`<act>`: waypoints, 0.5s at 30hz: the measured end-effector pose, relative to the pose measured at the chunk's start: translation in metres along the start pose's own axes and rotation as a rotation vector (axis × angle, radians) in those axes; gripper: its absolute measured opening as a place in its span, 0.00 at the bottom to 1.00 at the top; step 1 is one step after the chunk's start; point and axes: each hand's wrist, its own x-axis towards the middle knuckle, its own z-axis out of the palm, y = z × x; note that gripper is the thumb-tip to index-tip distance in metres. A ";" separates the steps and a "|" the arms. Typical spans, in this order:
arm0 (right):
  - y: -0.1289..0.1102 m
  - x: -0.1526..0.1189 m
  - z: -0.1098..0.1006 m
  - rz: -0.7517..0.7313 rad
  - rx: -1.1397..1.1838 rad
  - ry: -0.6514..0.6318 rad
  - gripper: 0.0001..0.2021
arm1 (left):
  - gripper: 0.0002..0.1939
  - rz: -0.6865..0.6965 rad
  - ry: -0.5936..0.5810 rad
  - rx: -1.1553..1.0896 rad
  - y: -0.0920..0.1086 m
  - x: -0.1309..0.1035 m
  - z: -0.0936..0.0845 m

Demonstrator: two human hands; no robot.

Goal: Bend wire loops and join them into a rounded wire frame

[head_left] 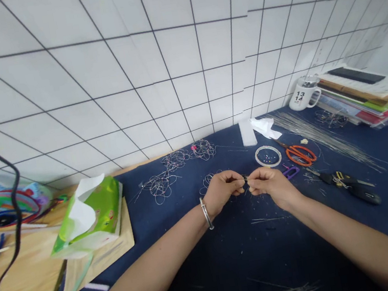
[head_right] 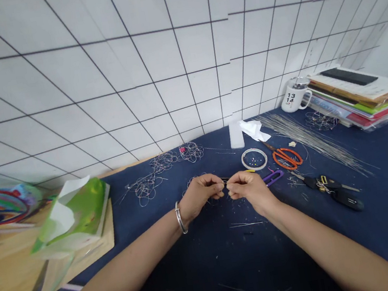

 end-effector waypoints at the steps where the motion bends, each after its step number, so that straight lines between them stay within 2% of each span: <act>1: 0.000 -0.001 0.001 -0.008 0.006 0.008 0.11 | 0.09 -0.002 0.001 -0.013 0.000 0.000 0.001; 15: 0.004 -0.006 0.010 -0.104 0.047 0.063 0.09 | 0.09 0.023 0.046 -0.062 -0.005 -0.002 0.009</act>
